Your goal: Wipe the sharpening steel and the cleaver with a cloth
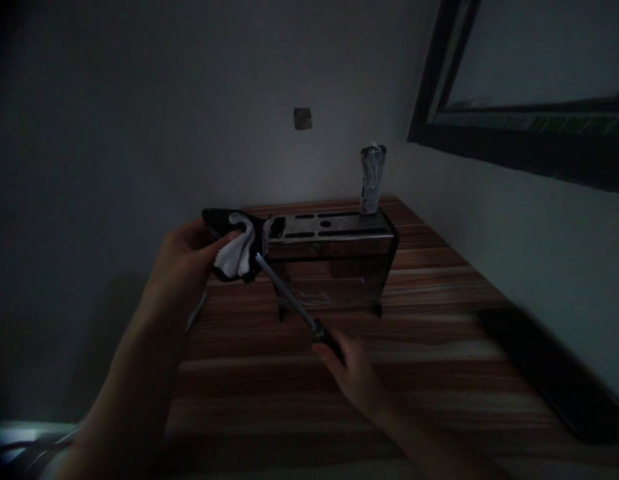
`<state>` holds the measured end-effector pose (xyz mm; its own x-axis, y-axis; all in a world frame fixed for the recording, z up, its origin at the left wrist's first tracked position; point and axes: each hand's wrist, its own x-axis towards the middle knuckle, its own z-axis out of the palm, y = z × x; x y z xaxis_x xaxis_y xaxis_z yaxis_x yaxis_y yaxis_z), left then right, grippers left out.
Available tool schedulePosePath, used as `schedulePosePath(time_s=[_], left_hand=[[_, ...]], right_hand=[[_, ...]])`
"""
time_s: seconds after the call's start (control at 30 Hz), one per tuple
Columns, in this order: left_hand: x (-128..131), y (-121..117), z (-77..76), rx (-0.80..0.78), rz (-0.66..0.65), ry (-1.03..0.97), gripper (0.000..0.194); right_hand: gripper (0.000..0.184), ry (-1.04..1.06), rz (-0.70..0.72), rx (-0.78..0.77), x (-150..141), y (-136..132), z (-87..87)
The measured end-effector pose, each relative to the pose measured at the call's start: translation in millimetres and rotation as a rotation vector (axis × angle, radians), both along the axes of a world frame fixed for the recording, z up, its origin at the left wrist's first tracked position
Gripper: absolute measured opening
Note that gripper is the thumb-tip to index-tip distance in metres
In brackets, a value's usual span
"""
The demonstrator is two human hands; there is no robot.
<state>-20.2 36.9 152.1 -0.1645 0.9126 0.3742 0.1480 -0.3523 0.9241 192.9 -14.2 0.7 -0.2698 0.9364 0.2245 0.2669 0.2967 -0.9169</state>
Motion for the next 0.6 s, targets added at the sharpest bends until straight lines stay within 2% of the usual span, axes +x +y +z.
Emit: schedulePosePath(time_s=[0.13,0.27,0.43,0.6], left_hand=[[5.6,-1.7,-1.6,-0.037,-0.073,0.059,0.025],[15.8,0.1,-9.2,-0.072,-0.223,0.158,0.02],[31.6,2.2,-25.4,-0.118,-0.356,0.311,0.015],[51.4,-3.9,-45.0,-0.184,-0.462,0.381,0.014]], right_hand=[[0.031,0.024,-0.008,0.004,0.5,0.3,-1.1],[0.035,0.059,-0.019,-0.011,0.5,1.2,-3.1],[0.038,0.06,-0.022,-0.045,-0.8,1.3,-3.7],[0.04,0.115,-0.047,-0.079,-2.7,1.3,-0.6]])
